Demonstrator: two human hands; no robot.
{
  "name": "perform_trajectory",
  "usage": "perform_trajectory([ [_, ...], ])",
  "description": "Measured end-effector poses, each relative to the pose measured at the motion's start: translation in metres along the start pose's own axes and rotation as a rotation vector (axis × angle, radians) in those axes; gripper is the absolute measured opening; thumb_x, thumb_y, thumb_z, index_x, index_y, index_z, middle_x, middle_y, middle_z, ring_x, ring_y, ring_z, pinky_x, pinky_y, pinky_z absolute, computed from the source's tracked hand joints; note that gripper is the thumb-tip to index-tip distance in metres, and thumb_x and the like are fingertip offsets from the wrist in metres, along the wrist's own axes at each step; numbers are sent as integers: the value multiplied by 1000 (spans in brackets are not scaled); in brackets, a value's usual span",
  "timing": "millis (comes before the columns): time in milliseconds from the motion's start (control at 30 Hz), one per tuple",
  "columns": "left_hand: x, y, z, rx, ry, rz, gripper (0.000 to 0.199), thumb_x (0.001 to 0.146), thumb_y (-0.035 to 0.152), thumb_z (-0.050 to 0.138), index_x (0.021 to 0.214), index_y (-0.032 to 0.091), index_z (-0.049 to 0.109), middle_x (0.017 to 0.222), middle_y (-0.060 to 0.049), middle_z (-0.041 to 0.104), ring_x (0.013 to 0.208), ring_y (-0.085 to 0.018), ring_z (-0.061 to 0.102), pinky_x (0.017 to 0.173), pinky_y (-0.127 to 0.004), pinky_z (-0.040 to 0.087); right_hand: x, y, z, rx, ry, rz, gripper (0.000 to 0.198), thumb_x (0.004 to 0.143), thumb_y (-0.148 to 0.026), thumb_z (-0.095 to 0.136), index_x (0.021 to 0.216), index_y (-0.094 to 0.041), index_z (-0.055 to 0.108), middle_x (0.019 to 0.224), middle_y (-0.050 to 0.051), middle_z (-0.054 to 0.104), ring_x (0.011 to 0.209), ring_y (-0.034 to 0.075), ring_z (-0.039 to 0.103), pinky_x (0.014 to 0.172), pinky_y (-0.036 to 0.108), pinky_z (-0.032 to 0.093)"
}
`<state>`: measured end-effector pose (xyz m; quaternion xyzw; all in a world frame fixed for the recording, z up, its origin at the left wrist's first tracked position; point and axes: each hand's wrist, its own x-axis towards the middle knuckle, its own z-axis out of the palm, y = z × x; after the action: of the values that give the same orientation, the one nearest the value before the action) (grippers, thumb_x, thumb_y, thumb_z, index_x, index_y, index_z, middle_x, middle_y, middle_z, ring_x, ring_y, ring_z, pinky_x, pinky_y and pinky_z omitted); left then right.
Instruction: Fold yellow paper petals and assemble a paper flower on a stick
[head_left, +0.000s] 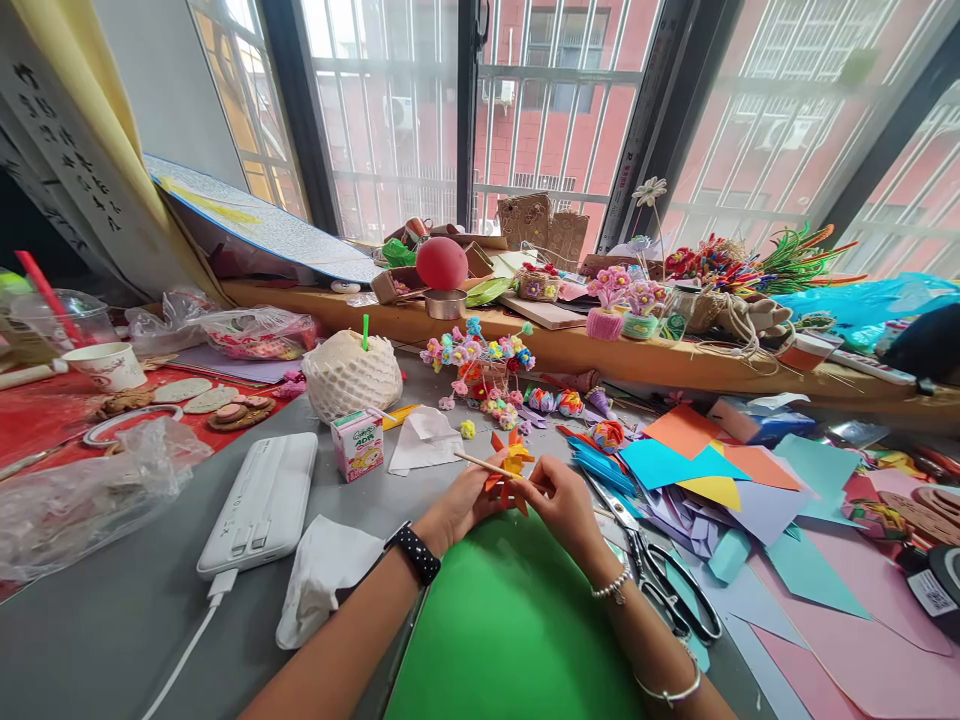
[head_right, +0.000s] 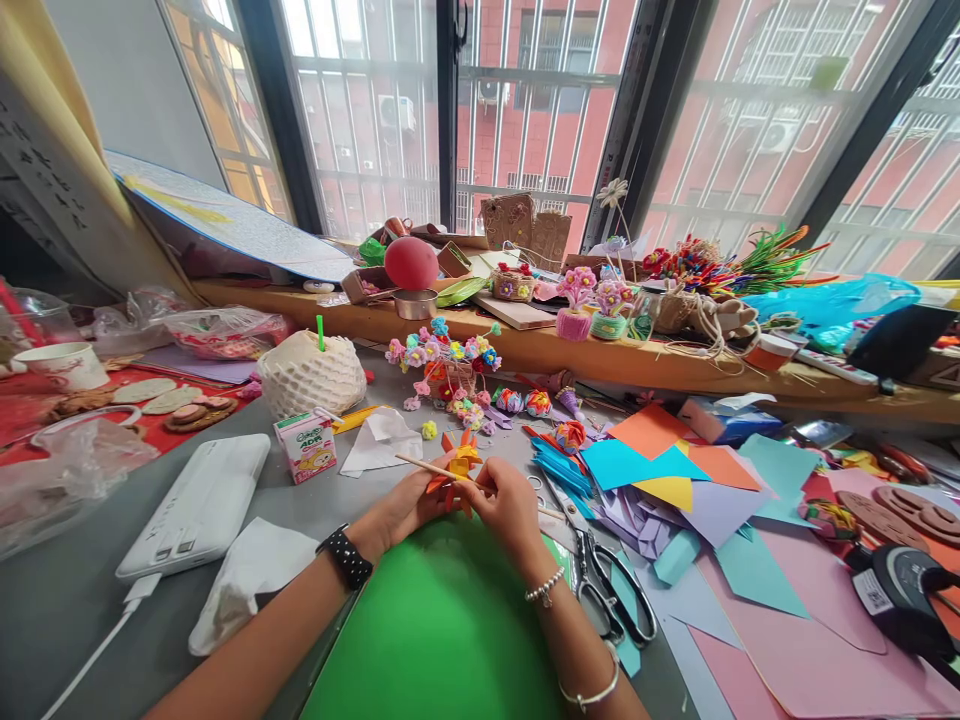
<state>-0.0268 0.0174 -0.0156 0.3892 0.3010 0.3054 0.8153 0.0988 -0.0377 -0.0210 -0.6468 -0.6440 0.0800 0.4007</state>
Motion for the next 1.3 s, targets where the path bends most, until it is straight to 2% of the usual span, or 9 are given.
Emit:
perform_trajectory([
  [233, -2, 2, 1, 38, -12, -8, 30, 74, 33, 51, 95, 12, 55, 84, -9, 63, 65, -16, 60, 56, -26, 50, -1, -1, 1, -20, 14, -11, 38, 72, -49, 46, 53, -17, 39, 50, -3, 44, 47, 9, 37, 44, 20, 26],
  [500, -1, 1, 0, -16, -16, 2, 22, 73, 29, 52, 87, 12, 57, 80, -7, 63, 64, -12, 59, 58, -21, 49, -1, 0, 1, -26, 20, -33, 37, 72, -49, 46, 53, -17, 39, 49, -3, 43, 46, 9, 36, 44, 19, 26],
  [700, -2, 1, 1, 0, -20, 7, 23, 71, 25, 54, 90, 14, 56, 79, -7, 62, 72, -15, 59, 62, -24, 48, 0, 0, 2, -32, 46, -37, 38, 73, -49, 44, 53, -17, 41, 50, -2, 45, 46, 9, 38, 43, 20, 26],
  [933, -2, 2, 1, 4, -3, -15, 31, 71, 36, 53, 90, 12, 55, 77, -7, 62, 70, -16, 59, 60, -24, 48, -1, 1, 3, 21, 35, -19, 37, 72, -49, 47, 53, -17, 42, 50, -2, 45, 45, 9, 38, 43, 19, 27],
  [1133, -3, 1, 1, 0, 13, -7, 27, 71, 33, 54, 90, 13, 55, 80, -6, 61, 67, -14, 58, 58, -24, 47, 0, 1, 5, 11, 38, -31, 36, 72, -47, 48, 53, -17, 43, 50, -2, 45, 46, 9, 38, 43, 19, 27],
  [1300, -5, 3, 3, -16, -40, -1, 20, 70, 24, 55, 87, 15, 57, 77, -4, 61, 62, -12, 56, 59, -22, 46, 1, 1, 6, 12, 42, -38, 36, 72, -46, 49, 52, -17, 41, 49, -3, 44, 46, 8, 36, 43, 19, 26],
])
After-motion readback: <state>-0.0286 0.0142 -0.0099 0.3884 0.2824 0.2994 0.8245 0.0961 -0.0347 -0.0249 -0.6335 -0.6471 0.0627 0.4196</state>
